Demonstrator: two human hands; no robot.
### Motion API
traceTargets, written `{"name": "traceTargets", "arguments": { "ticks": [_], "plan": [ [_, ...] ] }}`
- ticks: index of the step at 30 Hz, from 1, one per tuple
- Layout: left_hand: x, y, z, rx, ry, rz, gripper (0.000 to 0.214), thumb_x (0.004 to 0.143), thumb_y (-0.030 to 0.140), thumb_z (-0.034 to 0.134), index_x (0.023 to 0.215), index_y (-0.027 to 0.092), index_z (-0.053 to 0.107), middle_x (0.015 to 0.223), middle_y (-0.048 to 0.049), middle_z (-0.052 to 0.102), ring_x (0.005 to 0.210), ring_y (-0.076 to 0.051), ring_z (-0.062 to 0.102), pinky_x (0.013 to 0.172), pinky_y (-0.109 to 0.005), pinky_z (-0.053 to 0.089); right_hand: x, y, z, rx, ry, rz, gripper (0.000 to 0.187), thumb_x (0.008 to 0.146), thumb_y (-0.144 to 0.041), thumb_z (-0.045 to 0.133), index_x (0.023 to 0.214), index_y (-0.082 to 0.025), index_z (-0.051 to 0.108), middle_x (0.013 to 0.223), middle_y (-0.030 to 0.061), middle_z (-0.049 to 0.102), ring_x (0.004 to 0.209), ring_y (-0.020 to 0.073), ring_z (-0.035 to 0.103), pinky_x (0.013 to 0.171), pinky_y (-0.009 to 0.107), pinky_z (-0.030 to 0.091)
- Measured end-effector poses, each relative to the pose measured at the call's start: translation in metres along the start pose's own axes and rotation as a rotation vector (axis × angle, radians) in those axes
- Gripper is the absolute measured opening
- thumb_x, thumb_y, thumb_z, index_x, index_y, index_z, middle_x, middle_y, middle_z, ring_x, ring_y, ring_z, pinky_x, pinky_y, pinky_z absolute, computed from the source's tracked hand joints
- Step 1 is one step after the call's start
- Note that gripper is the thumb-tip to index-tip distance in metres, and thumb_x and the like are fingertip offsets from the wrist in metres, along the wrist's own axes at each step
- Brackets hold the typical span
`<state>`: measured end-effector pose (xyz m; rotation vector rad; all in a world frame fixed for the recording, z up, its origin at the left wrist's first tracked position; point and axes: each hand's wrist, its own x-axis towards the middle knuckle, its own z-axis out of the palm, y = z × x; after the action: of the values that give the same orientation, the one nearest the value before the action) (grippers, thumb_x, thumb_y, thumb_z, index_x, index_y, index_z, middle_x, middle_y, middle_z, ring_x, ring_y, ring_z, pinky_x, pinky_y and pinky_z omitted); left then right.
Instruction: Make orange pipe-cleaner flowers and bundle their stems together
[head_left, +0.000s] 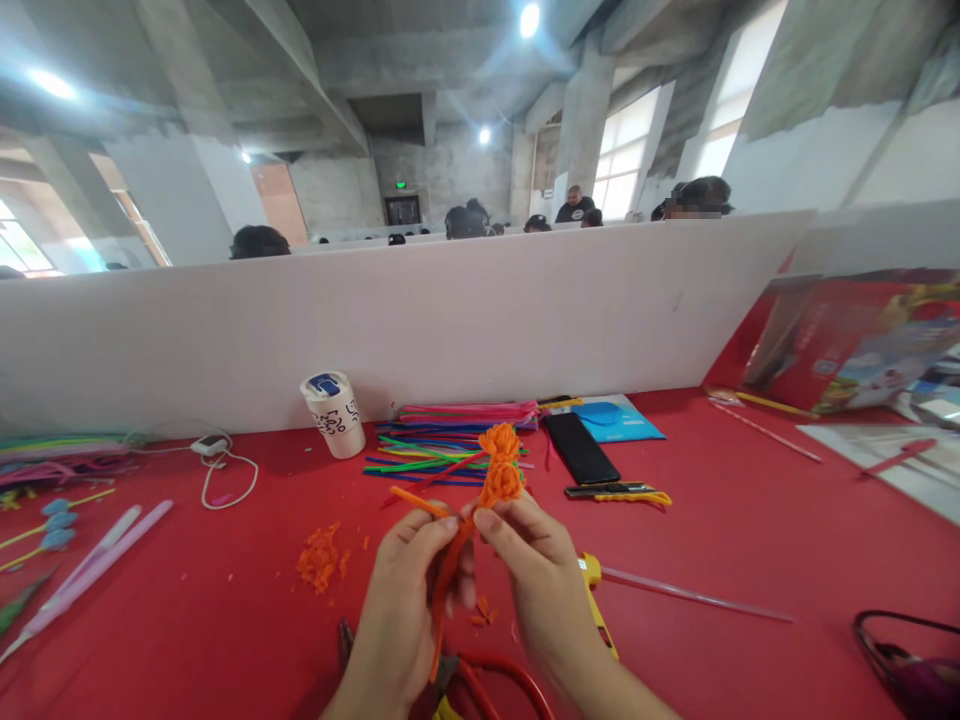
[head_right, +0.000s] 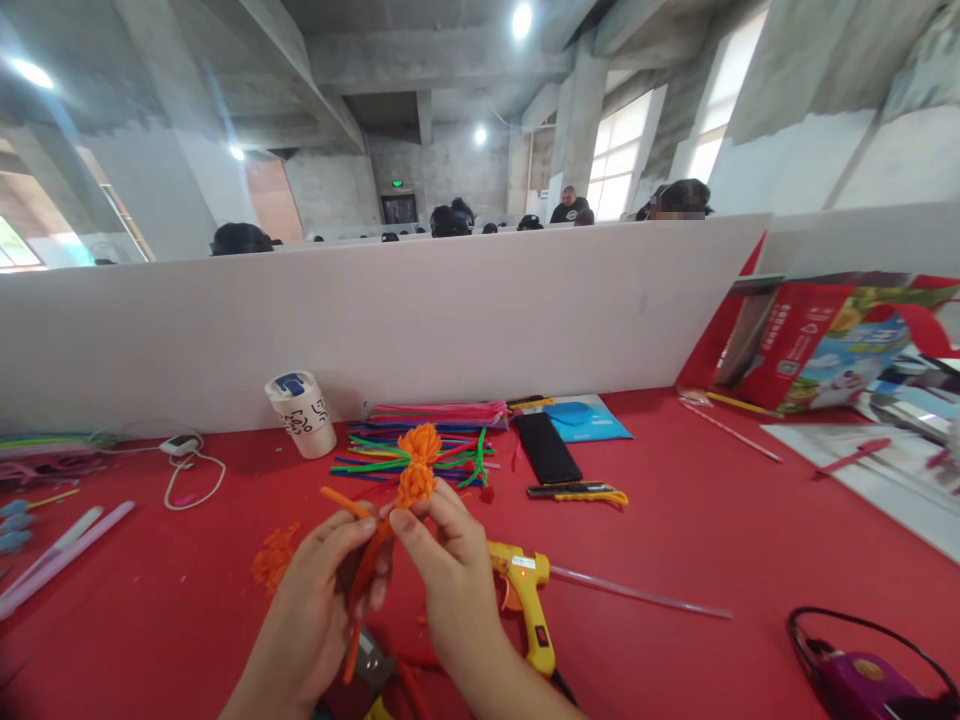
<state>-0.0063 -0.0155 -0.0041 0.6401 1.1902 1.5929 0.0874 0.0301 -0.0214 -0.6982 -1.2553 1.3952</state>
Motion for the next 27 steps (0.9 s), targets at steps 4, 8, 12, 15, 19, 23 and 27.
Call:
{"name": "traceTargets", "arguments": {
  "ticks": [4, 8, 12, 15, 19, 23, 27],
  "plan": [
    [0.0, 0.005, 0.001, -0.158, -0.096, -0.195, 0.013, 0.07, 0.024, 0.057, 0.064, 0.014, 0.053, 0.046, 0.0067, 0.046, 0.033, -0.001, 0.033, 0.036, -0.013, 0.023, 0.003, 0.006, -0.002, 0.16, -0.083, 0.103, 0.017, 0.073, -0.034, 0.066, 0.064, -0.019, 0.065, 0.066, 0.0011, 0.057, 0.067, 0.0168, 0.052, 0.066, 0.028, 0.042],
    [0.0, 0.002, 0.003, -0.053, -0.094, -0.133, 0.016, 0.075, 0.028, 0.054, 0.067, 0.015, 0.053, 0.048, 0.0071, 0.045, 0.033, -0.001, 0.031, 0.034, -0.013, 0.02, 0.005, 0.004, -0.001, 0.241, -0.098, 0.166, 0.018, 0.071, -0.034, 0.068, 0.063, -0.019, 0.062, 0.062, -0.0011, 0.055, 0.061, 0.0139, 0.05, 0.061, 0.025, 0.041],
    [0.005, -0.01, -0.004, 0.495, 0.085, 0.406, 0.018, 0.083, 0.028, 0.05, 0.069, 0.018, 0.053, 0.056, 0.0024, 0.055, 0.039, -0.007, 0.046, 0.039, -0.018, 0.035, 0.007, -0.002, 0.002, 0.098, 0.033, 0.118, 0.025, 0.069, -0.036, 0.069, 0.057, -0.018, 0.057, 0.057, -0.0039, 0.048, 0.057, 0.0117, 0.044, 0.059, 0.023, 0.04],
    [0.011, -0.018, -0.015, 0.918, 0.103, 1.038, 0.01, 0.082, 0.014, 0.05, 0.083, 0.019, 0.06, 0.072, -0.0036, 0.063, 0.062, -0.013, 0.06, 0.056, -0.022, 0.046, 0.007, -0.004, 0.003, 0.018, 0.057, 0.088, 0.023, 0.067, -0.035, 0.07, 0.056, -0.018, 0.058, 0.06, -0.0024, 0.051, 0.061, 0.0132, 0.046, 0.06, 0.024, 0.04],
    [0.011, -0.019, -0.02, 1.069, 0.091, 1.216, 0.016, 0.081, 0.009, 0.051, 0.089, 0.019, 0.061, 0.076, -0.0041, 0.064, 0.065, -0.013, 0.061, 0.057, -0.021, 0.046, 0.006, 0.0, 0.0, 0.012, 0.082, 0.055, 0.017, 0.064, -0.033, 0.072, 0.065, -0.018, 0.063, 0.066, 0.0001, 0.059, 0.066, 0.0161, 0.052, 0.065, 0.028, 0.043],
    [0.003, -0.01, -0.01, 0.704, 0.041, 0.702, 0.014, 0.084, 0.021, 0.049, 0.081, 0.017, 0.062, 0.065, -0.0013, 0.061, 0.054, -0.012, 0.056, 0.053, -0.022, 0.046, 0.005, 0.002, -0.001, 0.024, 0.066, 0.028, 0.012, 0.067, -0.029, 0.071, 0.063, -0.019, 0.065, 0.065, -0.0004, 0.063, 0.066, 0.0157, 0.056, 0.067, 0.029, 0.044],
    [0.002, 0.0, -0.003, 0.167, -0.054, 0.164, 0.018, 0.077, 0.027, 0.056, 0.066, 0.014, 0.064, 0.05, 0.0006, 0.058, 0.047, -0.012, 0.054, 0.048, -0.022, 0.044, 0.005, -0.002, 0.0, 0.22, -0.103, 0.088, 0.016, 0.074, -0.031, 0.066, 0.064, -0.018, 0.065, 0.048, -0.0035, 0.056, 0.044, 0.0124, 0.052, 0.048, 0.026, 0.043]
  ]
}}
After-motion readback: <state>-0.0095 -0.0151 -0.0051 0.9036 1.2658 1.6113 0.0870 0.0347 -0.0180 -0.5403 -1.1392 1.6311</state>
